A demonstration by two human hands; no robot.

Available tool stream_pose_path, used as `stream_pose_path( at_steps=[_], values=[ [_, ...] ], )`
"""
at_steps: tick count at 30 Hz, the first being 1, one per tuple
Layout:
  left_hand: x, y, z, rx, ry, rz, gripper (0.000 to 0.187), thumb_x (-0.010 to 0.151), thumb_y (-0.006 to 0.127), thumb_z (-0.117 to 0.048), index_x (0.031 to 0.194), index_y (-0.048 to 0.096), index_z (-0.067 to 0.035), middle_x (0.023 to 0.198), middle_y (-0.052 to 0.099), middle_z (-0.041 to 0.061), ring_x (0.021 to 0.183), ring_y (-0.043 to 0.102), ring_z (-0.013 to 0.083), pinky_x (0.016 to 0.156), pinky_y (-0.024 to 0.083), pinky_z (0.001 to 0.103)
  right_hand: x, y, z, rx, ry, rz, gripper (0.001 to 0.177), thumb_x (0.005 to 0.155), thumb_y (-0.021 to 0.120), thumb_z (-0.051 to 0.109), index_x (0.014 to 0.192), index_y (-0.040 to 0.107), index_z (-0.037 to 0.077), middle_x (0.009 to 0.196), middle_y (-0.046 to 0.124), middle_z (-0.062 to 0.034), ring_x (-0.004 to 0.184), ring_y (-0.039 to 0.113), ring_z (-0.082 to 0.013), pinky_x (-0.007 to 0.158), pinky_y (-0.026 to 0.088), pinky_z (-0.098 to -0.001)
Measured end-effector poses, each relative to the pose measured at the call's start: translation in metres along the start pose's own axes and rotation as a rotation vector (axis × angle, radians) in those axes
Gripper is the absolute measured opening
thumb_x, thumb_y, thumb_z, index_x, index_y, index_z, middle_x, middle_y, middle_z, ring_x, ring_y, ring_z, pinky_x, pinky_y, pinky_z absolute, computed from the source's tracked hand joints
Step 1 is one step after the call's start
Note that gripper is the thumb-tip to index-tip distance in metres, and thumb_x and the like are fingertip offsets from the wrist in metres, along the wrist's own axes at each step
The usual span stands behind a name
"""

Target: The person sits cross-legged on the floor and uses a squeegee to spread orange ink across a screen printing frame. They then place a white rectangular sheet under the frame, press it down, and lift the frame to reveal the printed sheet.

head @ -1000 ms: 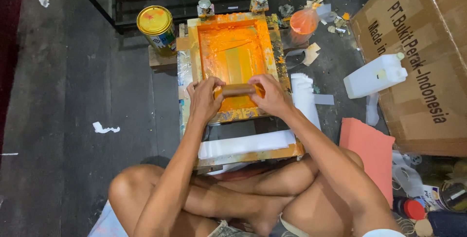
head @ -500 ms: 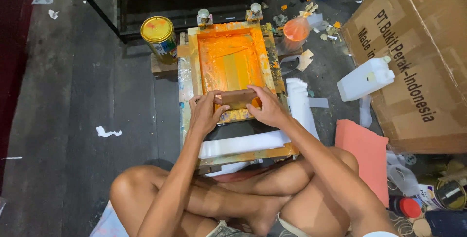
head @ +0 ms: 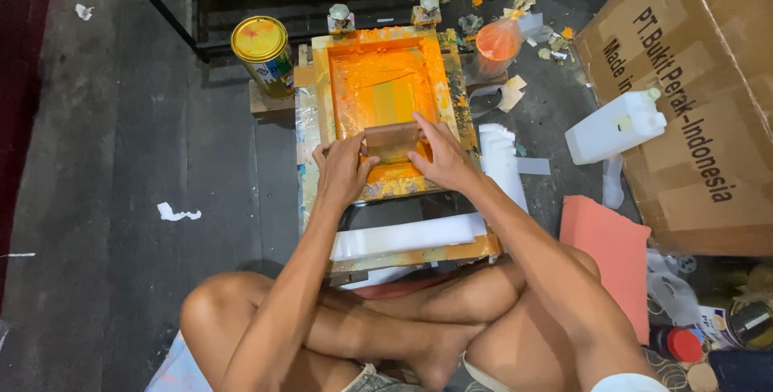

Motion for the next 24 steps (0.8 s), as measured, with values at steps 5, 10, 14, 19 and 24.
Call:
stream_pose_path(
  at_steps=[5,10,14,19,24],
  values=[
    [0.028,0.002,0.008,-0.027,0.022,-0.047,0.048,0.097,0.072,-0.031,0.138,0.057,-0.012,0.100,0.066,0.001,0.108,0.059,0.0238,0.110,0.021,0.054,0.021,-0.006,0.001,0.028,0.005,-0.051,0.068,0.099,0.067,0.016,0.158,0.036,0.005,0.117,0.058,-0.0186,0.117,0.056,-0.0333,0.094,0.052,-0.0399],
    [0.040,-0.011,0.001,-0.088,0.021,-0.161,0.033,0.095,0.075,-0.022,0.124,0.062,-0.013,0.097,0.068,0.001,0.103,0.061,0.0244,0.107,0.024,0.053,0.039,-0.008,-0.001,0.084,-0.008,-0.144,0.059,0.092,0.076,0.009,0.145,0.049,0.007,0.111,0.059,-0.0198,0.114,0.060,-0.0349,0.088,0.057,-0.0374],
    [0.046,-0.017,-0.005,-0.091,0.024,-0.245,0.029,0.091,0.076,-0.012,0.116,0.062,-0.016,0.096,0.066,0.000,0.104,0.061,0.0240,0.106,0.026,0.052,0.045,-0.011,0.001,0.071,-0.053,-0.207,0.038,0.091,0.076,0.006,0.123,0.057,0.010,0.103,0.062,-0.0151,0.107,0.064,-0.0310,0.080,0.059,-0.0356],
    [0.051,-0.011,-0.001,-0.009,-0.010,-0.263,0.031,0.090,0.073,-0.002,0.112,0.062,-0.021,0.094,0.068,0.000,0.104,0.063,0.0205,0.107,0.028,0.048,0.048,-0.013,0.005,-0.024,-0.144,-0.249,0.022,0.094,0.067,-0.002,0.111,0.059,0.010,0.107,0.071,-0.0128,0.111,0.065,-0.0328,0.083,0.061,-0.0396],
    [0.053,-0.007,0.002,0.016,-0.029,-0.217,0.028,0.090,0.071,-0.001,0.109,0.063,-0.021,0.100,0.072,0.001,0.108,0.066,0.0212,0.108,0.030,0.046,0.046,-0.012,0.004,-0.037,-0.115,-0.248,0.017,0.096,0.065,0.001,0.107,0.055,0.011,0.112,0.073,-0.0100,0.114,0.065,-0.0326,0.090,0.059,-0.0427]
  ],
)
Point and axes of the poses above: each hand's wrist, its own x-axis towards the middle knuckle, its own y-axis out of the palm, z = x × y, the point moved 6 cm from there along x, towards the middle knuckle
